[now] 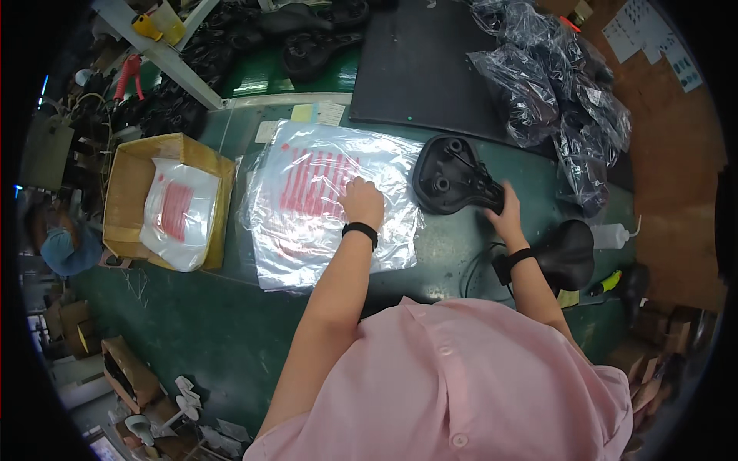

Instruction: The person repeatedly picks up black bicycle seats from a table, places them into clear plastic bags, and sets the packaged items aside. The process is continuous and repetitive, with the person handling each seat individually.

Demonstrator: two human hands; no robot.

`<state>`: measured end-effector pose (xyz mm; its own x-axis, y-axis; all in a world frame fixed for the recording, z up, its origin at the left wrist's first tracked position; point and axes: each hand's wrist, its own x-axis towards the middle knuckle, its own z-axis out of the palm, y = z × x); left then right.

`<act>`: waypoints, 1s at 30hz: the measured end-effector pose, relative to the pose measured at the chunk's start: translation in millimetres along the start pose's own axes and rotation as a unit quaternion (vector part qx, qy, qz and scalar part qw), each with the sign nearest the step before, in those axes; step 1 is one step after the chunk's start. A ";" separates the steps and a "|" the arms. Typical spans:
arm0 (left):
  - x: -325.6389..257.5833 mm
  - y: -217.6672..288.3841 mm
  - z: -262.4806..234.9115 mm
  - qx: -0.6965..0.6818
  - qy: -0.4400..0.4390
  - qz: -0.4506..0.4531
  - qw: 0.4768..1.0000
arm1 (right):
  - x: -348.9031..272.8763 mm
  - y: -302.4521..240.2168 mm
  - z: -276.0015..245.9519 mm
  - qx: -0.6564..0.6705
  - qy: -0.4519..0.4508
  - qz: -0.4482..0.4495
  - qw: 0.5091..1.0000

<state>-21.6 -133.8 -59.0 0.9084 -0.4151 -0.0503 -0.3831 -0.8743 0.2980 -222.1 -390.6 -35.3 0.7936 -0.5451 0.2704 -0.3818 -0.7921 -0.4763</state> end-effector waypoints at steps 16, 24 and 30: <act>-6.0 -21.8 -5.9 -0.218 0.023 -0.044 0.975 | 23.1 -71.0 20.0 0.283 -0.342 0.283 0.850; -19.5 -36.5 -47.8 -0.307 0.036 -0.053 0.950 | 18.4 -77.2 53.4 0.610 -0.323 0.356 0.630; -48.5 -64.6 -79.4 -0.523 -0.166 -0.106 0.829 | 3.0 -120.6 -6.1 0.641 -0.362 0.274 0.619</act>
<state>-27.6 -37.2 -0.1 0.7740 -0.4787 -0.4143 0.2917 -0.3112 0.9045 -176.6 -298.4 28.1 0.8933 -0.0017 -0.4494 -0.3654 0.5794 -0.7286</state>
